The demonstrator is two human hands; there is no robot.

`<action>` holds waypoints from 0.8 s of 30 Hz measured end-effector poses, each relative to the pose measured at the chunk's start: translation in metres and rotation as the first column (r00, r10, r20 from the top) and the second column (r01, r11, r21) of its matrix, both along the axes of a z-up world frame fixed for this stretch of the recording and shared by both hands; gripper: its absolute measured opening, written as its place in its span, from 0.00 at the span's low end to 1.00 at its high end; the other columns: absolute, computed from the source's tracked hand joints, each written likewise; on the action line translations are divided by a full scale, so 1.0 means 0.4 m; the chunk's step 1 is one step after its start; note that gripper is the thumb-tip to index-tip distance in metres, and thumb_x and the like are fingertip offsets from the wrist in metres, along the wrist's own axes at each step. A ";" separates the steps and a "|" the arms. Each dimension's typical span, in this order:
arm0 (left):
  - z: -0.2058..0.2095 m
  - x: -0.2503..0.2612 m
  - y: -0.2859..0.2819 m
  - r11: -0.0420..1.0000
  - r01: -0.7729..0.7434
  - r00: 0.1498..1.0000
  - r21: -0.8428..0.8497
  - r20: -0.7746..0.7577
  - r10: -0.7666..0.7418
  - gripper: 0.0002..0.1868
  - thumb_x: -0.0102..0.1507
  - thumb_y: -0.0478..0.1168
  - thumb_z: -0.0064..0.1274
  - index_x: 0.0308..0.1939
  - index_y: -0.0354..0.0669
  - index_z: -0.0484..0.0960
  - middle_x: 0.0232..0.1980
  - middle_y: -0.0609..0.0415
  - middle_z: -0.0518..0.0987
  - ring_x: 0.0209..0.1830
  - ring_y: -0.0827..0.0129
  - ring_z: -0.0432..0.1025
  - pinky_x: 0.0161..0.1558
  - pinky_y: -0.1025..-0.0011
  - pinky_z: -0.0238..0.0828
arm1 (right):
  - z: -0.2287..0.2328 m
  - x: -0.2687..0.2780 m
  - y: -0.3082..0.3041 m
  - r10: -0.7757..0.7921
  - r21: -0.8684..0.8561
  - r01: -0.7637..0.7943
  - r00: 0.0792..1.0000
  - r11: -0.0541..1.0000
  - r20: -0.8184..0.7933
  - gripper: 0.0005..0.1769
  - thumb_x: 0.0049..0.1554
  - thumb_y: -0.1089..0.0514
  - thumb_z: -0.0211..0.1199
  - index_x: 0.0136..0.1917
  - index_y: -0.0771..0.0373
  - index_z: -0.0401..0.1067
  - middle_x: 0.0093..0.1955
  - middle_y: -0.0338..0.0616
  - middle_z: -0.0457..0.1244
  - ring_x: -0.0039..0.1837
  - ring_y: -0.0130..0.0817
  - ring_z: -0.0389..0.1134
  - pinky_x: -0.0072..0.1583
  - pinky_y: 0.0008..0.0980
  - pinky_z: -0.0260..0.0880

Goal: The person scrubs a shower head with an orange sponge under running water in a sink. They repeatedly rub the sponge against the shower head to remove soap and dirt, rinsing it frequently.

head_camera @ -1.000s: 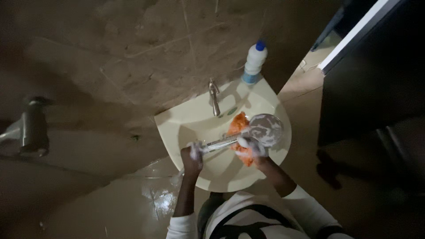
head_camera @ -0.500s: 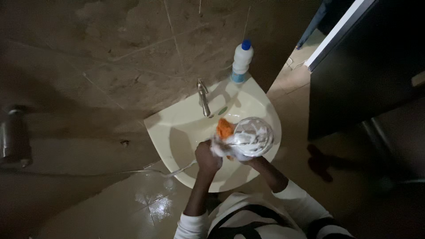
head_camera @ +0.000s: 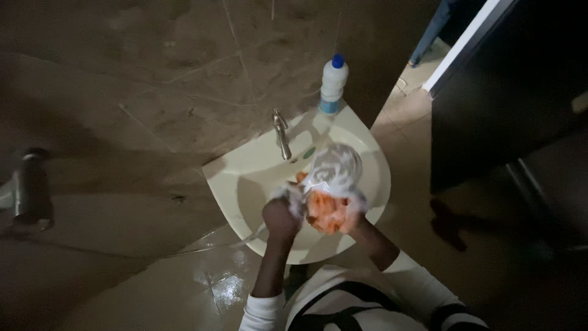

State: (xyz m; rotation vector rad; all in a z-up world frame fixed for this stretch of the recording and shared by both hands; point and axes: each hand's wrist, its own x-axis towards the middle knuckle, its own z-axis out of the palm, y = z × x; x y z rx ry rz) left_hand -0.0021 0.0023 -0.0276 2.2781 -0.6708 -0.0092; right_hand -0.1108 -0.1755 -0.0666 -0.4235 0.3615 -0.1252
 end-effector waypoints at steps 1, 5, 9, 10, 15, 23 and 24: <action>-0.025 0.002 0.007 0.992 0.106 0.991 0.069 0.070 -0.111 0.17 0.56 0.48 0.57 0.36 0.37 0.85 0.33 0.39 0.82 0.29 0.43 0.77 0.33 0.51 0.72 | 0.001 0.001 -0.003 -0.206 -0.246 0.166 0.968 0.955 -0.144 0.33 0.56 0.40 0.52 0.66 0.64 0.59 0.63 0.52 0.62 0.60 0.49 0.70 0.50 0.51 0.78; -0.126 -0.014 -0.010 0.971 0.240 0.954 0.025 0.181 -0.240 0.15 0.55 0.43 0.60 0.37 0.34 0.79 0.30 0.39 0.77 0.30 0.43 0.73 0.34 0.51 0.69 | -0.042 0.043 -0.021 -0.063 -0.221 0.077 0.996 0.972 0.069 0.35 0.63 0.40 0.55 0.69 0.73 0.62 0.63 0.59 0.63 0.62 0.53 0.68 0.61 0.49 0.74; -0.141 -0.024 -0.011 0.913 0.265 0.867 -0.310 -0.338 -0.366 0.15 0.69 0.43 0.51 0.49 0.32 0.77 0.32 0.41 0.74 0.30 0.59 0.67 0.31 0.62 0.65 | -0.130 0.052 -0.119 0.118 -0.291 -0.067 0.980 0.954 0.161 0.32 0.57 0.44 0.53 0.66 0.68 0.64 0.57 0.57 0.66 0.55 0.52 0.71 0.48 0.45 0.74; -0.142 -0.020 -0.006 0.899 0.207 0.701 -0.387 -0.582 -0.412 0.15 0.75 0.45 0.48 0.50 0.34 0.79 0.32 0.42 0.73 0.29 0.64 0.65 0.31 0.66 0.64 | -0.159 0.050 -0.142 0.063 -0.375 -0.014 0.991 0.927 0.119 0.31 0.54 0.49 0.53 0.68 0.63 0.63 0.58 0.53 0.66 0.55 0.49 0.71 0.46 0.42 0.73; -0.191 0.001 0.011 0.536 0.013 0.513 -0.844 -0.455 -0.728 0.17 0.72 0.44 0.45 0.60 0.36 0.70 0.46 0.52 0.76 0.38 0.73 0.72 0.38 0.74 0.71 | -0.281 0.114 -0.143 0.091 -0.321 0.048 0.909 0.946 0.406 0.31 0.69 0.43 0.53 0.72 0.72 0.60 0.61 0.60 0.63 0.52 0.46 0.68 0.47 0.40 0.71; -0.037 0.090 0.071 0.707 -0.026 0.800 -0.707 -0.439 -0.409 0.18 0.73 0.50 0.42 0.52 0.38 0.75 0.39 0.46 0.78 0.34 0.61 0.74 0.39 0.65 0.73 | -0.186 0.092 -0.076 0.065 -0.384 0.053 0.955 0.922 0.289 0.30 0.65 0.44 0.54 0.70 0.68 0.59 0.60 0.54 0.62 0.56 0.40 0.67 0.56 0.39 0.71; 0.000 0.108 0.085 0.755 0.088 0.851 -0.650 -0.345 -0.397 0.18 0.73 0.50 0.42 0.51 0.38 0.76 0.38 0.45 0.78 0.34 0.59 0.75 0.39 0.64 0.73 | -0.144 0.090 -0.084 0.041 -0.388 0.078 0.956 0.918 0.289 0.29 0.65 0.44 0.54 0.70 0.68 0.59 0.60 0.54 0.62 0.56 0.40 0.67 0.56 0.39 0.71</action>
